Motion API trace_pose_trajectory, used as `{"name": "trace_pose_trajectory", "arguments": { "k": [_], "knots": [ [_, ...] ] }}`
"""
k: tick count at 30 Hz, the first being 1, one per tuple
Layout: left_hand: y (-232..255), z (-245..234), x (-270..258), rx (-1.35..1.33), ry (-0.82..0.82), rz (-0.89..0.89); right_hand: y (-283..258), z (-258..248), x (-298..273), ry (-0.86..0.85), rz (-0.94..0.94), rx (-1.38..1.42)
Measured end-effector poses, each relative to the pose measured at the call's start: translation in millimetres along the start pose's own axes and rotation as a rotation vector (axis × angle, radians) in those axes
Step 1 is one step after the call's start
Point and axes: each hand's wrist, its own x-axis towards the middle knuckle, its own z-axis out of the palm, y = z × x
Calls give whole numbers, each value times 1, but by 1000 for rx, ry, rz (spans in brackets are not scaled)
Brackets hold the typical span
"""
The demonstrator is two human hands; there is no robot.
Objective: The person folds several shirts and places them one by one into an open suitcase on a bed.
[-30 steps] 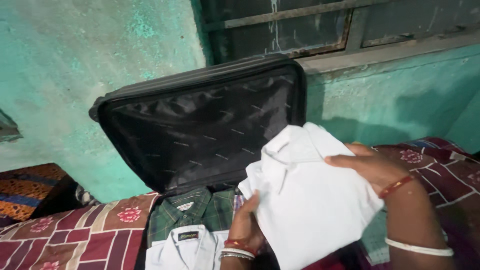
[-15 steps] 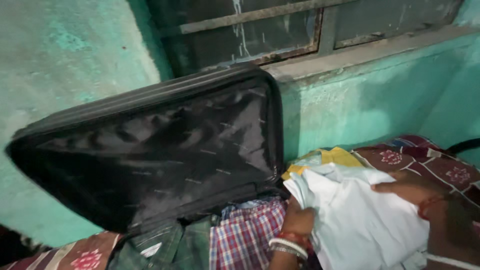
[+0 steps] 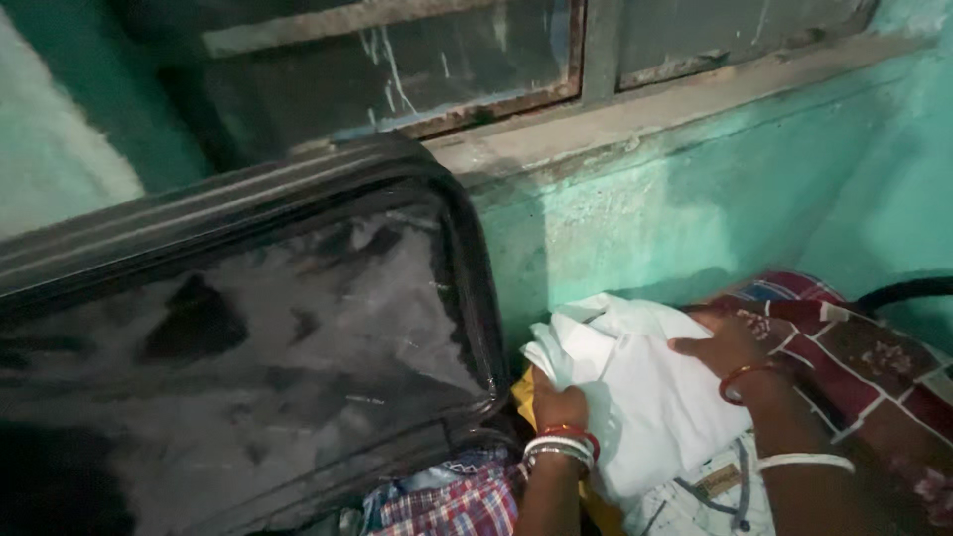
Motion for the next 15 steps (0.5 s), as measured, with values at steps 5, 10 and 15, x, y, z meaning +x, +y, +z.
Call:
{"name": "trace_pose_trajectory", "arguments": {
  "k": [5,10,15],
  "knots": [
    [32,-11,-28,71,157,-10,23,32,-3,134,-50,-219],
    [98,-16,-63,702,95,72,-6,37,-22,404,-322,-298],
    [97,19,-43,734,-59,515,-27,78,-8,112,-357,-448]
  ]
}}
